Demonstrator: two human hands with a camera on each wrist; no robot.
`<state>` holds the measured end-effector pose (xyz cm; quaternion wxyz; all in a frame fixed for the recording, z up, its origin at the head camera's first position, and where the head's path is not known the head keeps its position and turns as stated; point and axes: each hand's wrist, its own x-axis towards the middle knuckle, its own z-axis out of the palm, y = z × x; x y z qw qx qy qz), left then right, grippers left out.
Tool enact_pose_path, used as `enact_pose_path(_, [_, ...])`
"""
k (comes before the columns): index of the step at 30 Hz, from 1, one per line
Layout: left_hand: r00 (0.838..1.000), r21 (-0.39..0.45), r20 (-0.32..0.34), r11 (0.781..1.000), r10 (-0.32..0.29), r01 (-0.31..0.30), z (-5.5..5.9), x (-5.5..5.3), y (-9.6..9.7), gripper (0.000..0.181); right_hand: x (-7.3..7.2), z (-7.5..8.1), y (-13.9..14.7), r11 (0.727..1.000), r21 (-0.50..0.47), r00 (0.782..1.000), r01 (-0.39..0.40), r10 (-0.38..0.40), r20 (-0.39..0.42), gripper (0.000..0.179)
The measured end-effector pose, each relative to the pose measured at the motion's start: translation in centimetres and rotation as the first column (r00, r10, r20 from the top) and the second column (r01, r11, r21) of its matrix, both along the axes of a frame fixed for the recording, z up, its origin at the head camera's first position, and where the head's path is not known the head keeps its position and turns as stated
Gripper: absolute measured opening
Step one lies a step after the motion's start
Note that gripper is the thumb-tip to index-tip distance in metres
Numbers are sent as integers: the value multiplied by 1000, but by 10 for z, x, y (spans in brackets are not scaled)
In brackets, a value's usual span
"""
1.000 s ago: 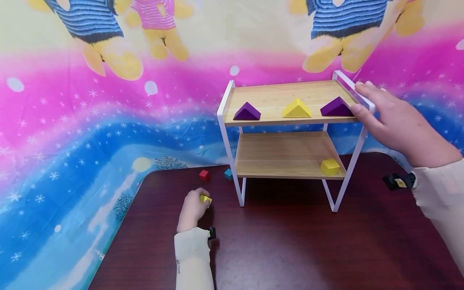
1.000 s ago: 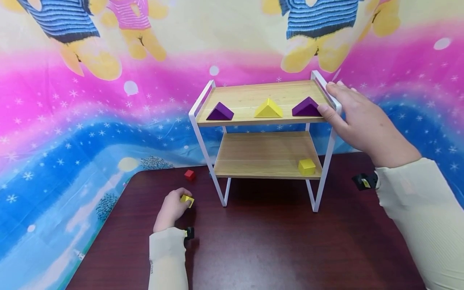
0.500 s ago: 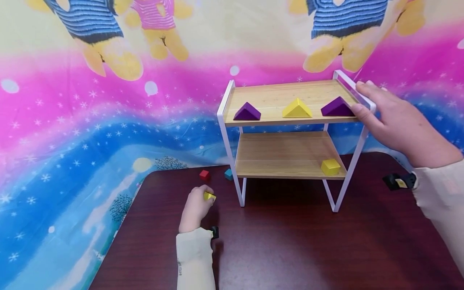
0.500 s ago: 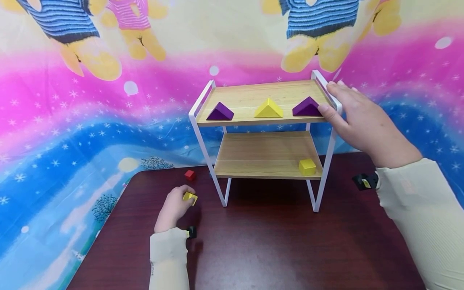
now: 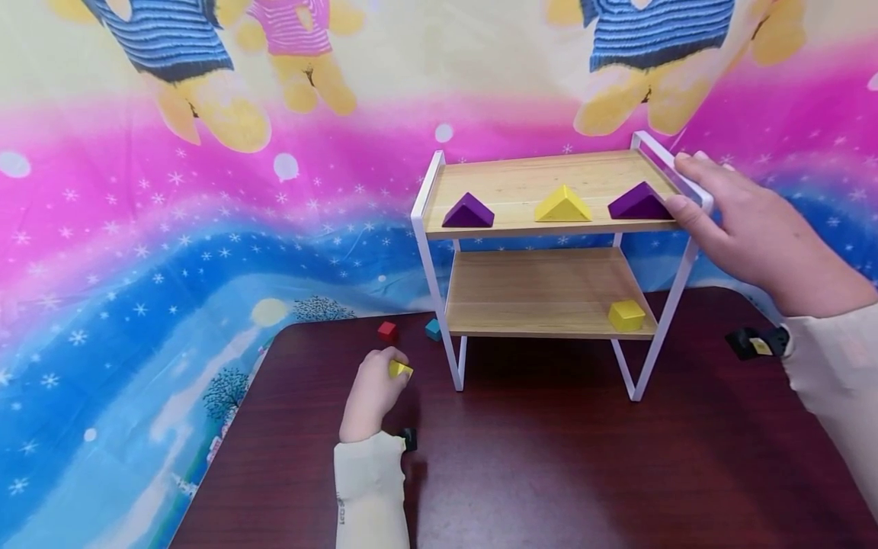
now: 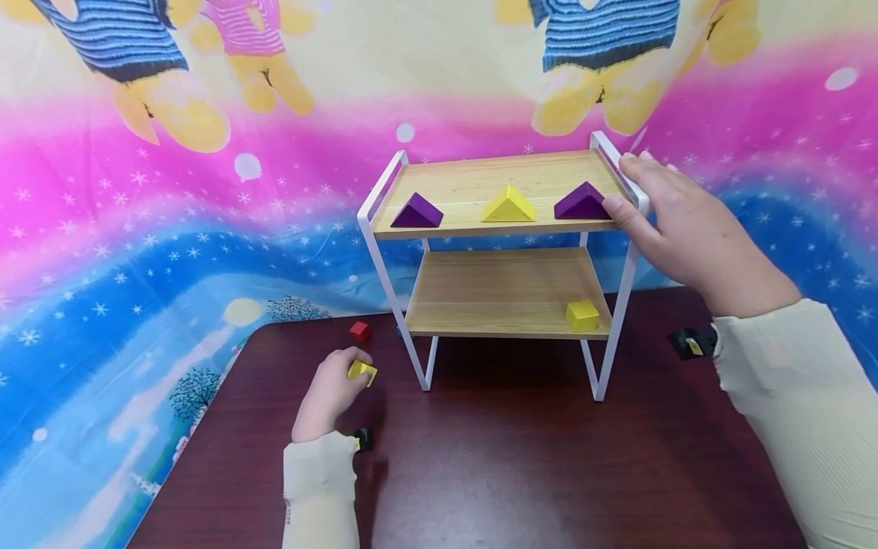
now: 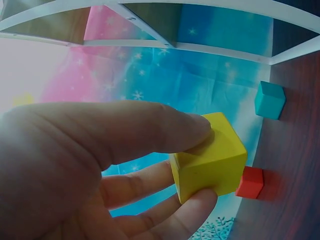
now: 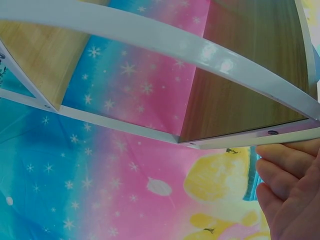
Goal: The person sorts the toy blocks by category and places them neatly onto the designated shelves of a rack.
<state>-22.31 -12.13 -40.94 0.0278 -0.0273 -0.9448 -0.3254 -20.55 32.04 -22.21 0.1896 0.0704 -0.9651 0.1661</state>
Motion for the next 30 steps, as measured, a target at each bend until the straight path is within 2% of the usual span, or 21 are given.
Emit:
enact_pose_path(13, [999, -13, -33, 1000, -25, 25, 9, 5, 5, 18, 1, -1, 1, 1000, -4, 1000, 2, -2, -1, 67])
enact_pose_path(30, [999, -8, -31, 999, -39, 39, 23, 14, 12, 21, 1, 0, 1, 1000, 0, 1000, -3, 3, 3, 67])
